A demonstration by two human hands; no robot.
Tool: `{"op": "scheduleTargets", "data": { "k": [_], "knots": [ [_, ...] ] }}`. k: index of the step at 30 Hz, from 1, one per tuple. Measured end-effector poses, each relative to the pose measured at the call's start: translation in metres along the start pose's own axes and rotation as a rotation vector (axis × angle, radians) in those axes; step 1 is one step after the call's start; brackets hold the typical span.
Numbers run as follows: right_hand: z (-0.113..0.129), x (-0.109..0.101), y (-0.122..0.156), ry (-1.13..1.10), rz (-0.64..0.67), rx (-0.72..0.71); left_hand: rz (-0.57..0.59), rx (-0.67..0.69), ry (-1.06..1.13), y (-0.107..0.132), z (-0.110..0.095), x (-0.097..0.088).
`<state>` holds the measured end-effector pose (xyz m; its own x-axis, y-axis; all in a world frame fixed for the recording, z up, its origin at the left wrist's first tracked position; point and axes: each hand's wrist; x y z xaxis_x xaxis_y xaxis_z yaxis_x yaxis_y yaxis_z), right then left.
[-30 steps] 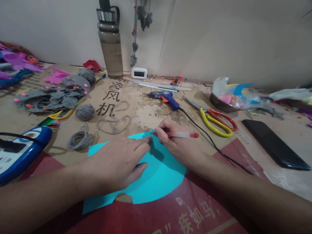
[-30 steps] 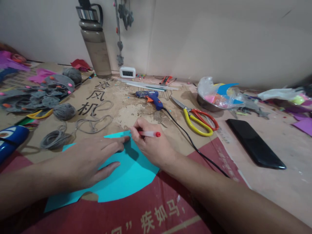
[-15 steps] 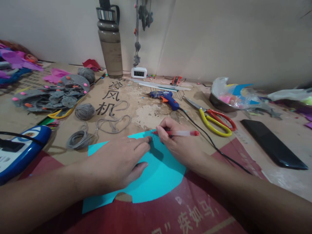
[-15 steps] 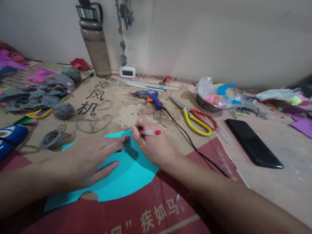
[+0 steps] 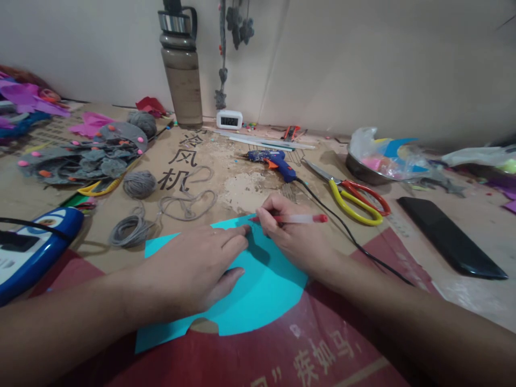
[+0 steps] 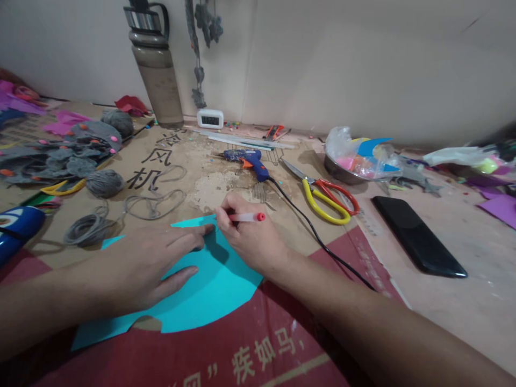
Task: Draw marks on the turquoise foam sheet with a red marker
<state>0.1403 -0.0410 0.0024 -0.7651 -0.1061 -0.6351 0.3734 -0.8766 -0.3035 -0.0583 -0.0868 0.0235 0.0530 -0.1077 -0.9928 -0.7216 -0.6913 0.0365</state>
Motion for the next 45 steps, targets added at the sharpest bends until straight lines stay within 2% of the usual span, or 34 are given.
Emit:
{"op": "scheduleTargets", "data": {
  "k": [22,45],
  "knots": [
    [-0.0038,0.0035,-0.0008,-0.026,0.014,-0.009,-0.007,0.001,-0.014,-0.0008,0.0002,-0.0007],
    [0.0011,0.0027,-0.0052,-0.043,0.071,0.049,-0.009,0.0,0.003,-0.0013,-0.0016,-0.0033]
  ]
}}
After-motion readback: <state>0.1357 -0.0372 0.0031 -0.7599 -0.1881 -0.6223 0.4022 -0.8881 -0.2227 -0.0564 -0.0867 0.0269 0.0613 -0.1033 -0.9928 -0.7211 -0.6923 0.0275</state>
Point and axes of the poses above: each hand's wrist, its own y-axis away from the middle knuckle, its own x-axis out of the palm, z = x × y, and after that the axes turned 3 degrees about -y, right-handed
